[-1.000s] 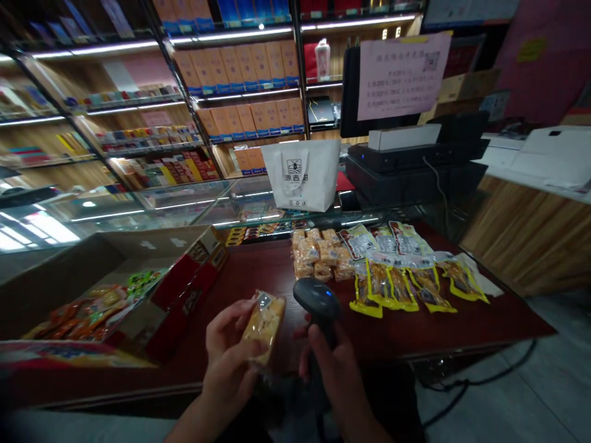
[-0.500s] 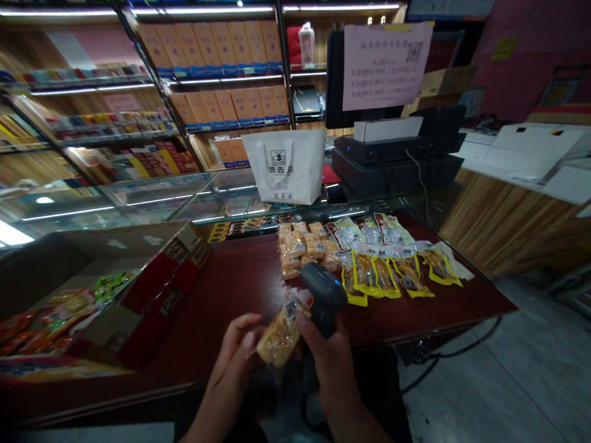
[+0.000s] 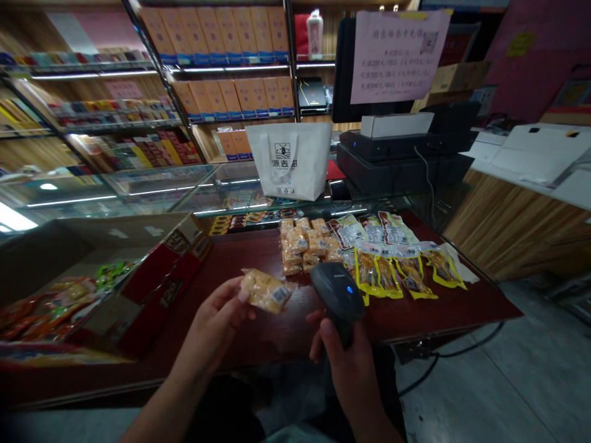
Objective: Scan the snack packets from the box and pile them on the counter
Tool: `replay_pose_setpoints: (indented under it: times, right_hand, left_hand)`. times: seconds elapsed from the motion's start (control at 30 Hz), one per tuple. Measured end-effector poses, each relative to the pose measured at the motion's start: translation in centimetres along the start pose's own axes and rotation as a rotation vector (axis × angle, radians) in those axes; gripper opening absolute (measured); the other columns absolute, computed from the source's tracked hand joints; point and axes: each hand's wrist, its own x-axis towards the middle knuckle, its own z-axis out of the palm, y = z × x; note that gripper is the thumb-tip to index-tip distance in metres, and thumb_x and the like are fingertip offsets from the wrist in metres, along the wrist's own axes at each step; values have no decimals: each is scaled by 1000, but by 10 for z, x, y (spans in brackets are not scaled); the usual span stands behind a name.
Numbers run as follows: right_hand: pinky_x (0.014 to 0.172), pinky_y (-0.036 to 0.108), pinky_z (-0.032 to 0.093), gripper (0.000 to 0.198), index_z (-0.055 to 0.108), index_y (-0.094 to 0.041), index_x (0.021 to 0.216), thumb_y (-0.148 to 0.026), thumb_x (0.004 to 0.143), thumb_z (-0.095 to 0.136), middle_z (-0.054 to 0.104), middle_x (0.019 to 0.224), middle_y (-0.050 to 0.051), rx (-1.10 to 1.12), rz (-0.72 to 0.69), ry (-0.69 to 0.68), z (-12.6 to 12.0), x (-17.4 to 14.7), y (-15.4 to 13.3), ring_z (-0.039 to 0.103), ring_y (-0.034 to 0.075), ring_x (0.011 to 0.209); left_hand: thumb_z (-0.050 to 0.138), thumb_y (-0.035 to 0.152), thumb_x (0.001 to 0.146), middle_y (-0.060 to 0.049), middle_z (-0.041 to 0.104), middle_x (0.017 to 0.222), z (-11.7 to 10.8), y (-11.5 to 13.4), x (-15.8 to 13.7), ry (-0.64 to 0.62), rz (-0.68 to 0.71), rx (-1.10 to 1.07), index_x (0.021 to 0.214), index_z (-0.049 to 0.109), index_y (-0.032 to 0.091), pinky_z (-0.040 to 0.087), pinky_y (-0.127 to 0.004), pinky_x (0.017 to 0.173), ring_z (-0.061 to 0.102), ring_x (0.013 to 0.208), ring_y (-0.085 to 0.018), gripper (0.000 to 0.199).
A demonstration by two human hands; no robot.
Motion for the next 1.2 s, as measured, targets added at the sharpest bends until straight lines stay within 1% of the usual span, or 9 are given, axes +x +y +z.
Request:
replay_pose_setpoints:
  times: [0.1,0.23,0.37,0.5,0.67,0.77,0.9,1.07,1.2]
  right_hand:
    - [53,27,42,42,67,-20,91,-61,92,61,65,63,0,-86,-29,-125,-10,-9,-4,55,15,52]
    - [54,28,42,46,68,-19,90,-64,92,58,61,61,0,-180,31,-264,-18,-20,-10,54,16,54]
    - [57,29,43,49,68,-20,86,-68,89,60,61,62,1,-244,68,-269,-18,-23,-16,55,18,58]
    - [56,30,44,50,70,-20,86,-70,86,61,63,65,3,-273,67,-252,-19,-20,-17,55,19,59]
    - [55,29,44,48,69,-21,85,-68,88,60,62,62,2,-283,21,-232,-18,-19,-17,55,18,57]
    - [55,29,44,47,68,-21,82,-67,90,58,61,61,1,-303,-1,-234,-19,-18,-18,55,18,57]
    - [57,29,44,47,66,-21,82,-65,93,54,60,61,0,-312,8,-262,-23,-17,-16,56,17,56]
    - [57,29,43,48,68,-19,87,-65,93,54,59,61,0,-253,64,-211,-32,-14,-9,54,17,56]
    - [52,27,40,52,66,-18,81,-67,92,54,56,54,-1,-146,91,-208,-43,-8,-8,51,15,49]
  left_hand:
    - [83,42,71,-8,73,99,-2,13,21,29,26,23,106,73,14,51,-23,57,64,76,-16,46]
    - [84,44,69,-8,74,103,-2,27,36,47,98,140,110,72,14,52,-25,61,65,73,-16,52]
    - [83,43,69,-9,74,108,-2,37,41,41,160,259,107,72,15,54,-28,68,68,83,-20,49]
    - [81,42,70,-8,75,108,1,41,41,23,201,318,104,72,16,54,-29,67,67,82,-20,44]
    - [80,38,68,-8,75,105,7,43,42,9,191,331,102,71,17,53,-27,58,69,83,-23,40]
    - [81,38,67,-8,76,102,9,43,43,0,173,341,103,72,17,53,-27,60,70,86,-25,43]
    - [81,41,69,-8,75,107,10,42,46,-26,186,344,104,72,17,53,-27,67,68,88,-22,43]
    - [84,45,68,-7,74,102,14,34,57,-49,143,374,102,73,16,53,-28,64,65,75,-18,46]
    - [84,47,67,-7,74,96,22,31,84,-143,95,350,102,73,16,50,-25,56,62,67,-16,48]
